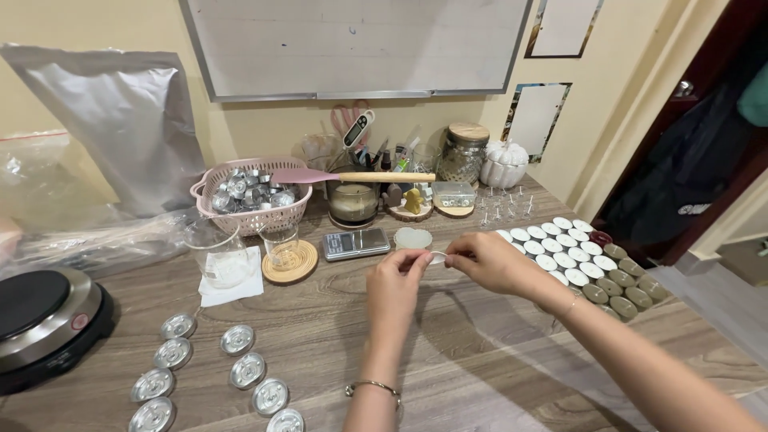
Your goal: Preparing candle molds, wicks, and equipment for candle making at a workbench.
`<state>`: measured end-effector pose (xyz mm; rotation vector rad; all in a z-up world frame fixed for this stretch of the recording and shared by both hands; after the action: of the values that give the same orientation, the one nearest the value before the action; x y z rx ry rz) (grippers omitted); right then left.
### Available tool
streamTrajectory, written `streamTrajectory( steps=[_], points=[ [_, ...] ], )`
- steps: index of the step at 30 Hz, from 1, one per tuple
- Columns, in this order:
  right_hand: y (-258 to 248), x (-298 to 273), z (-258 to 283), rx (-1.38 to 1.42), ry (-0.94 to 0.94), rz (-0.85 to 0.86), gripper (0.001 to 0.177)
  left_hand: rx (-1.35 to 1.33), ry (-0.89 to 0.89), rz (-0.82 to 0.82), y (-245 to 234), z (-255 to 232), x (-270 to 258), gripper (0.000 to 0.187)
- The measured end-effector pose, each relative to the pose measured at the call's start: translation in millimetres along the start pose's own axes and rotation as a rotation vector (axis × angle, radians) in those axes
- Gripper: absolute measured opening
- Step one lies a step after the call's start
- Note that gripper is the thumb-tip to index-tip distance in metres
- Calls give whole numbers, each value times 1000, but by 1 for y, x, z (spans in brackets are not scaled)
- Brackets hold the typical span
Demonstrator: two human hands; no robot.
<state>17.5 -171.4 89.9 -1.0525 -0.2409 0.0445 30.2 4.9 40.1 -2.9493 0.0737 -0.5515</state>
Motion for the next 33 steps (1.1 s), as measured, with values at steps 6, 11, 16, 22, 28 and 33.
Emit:
streamTrajectory(
  steps=[6, 11, 16, 22, 28, 33],
  points=[
    [-6, 19, -16, 0, 191, 29, 26, 62, 24, -119, 5, 0, -2, 19],
    [-40, 72, -45, 232, 345, -274, 27, -175, -178, -171, 11, 22, 0, 25],
    [-62, 165, -108, 611, 113, -532, 24, -357, -285, -197, 21, 45, 5, 29],
    [-66, 236, -132, 810, -62, -618, 20, -388, -315, -275, 22, 63, 17, 29],
    [-43, 274, -135, 615, -2, -629, 24, -404, -343, -347, 23, 66, 25, 28],
    [-19, 297, -132, 704, -35, -522, 20, -396, -367, -366, 23, 67, 26, 29]
  ],
)
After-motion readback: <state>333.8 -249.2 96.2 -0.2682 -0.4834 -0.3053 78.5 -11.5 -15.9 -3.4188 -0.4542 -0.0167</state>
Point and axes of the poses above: each hand's wrist, its own x-axis towards the middle knuckle, its own y-axis out of the palm, z = x × y, the point moved 4 cm from there along x, towards the middle knuckle, and after that the axes turned 6 degrees about x, right-handed, at the moved point
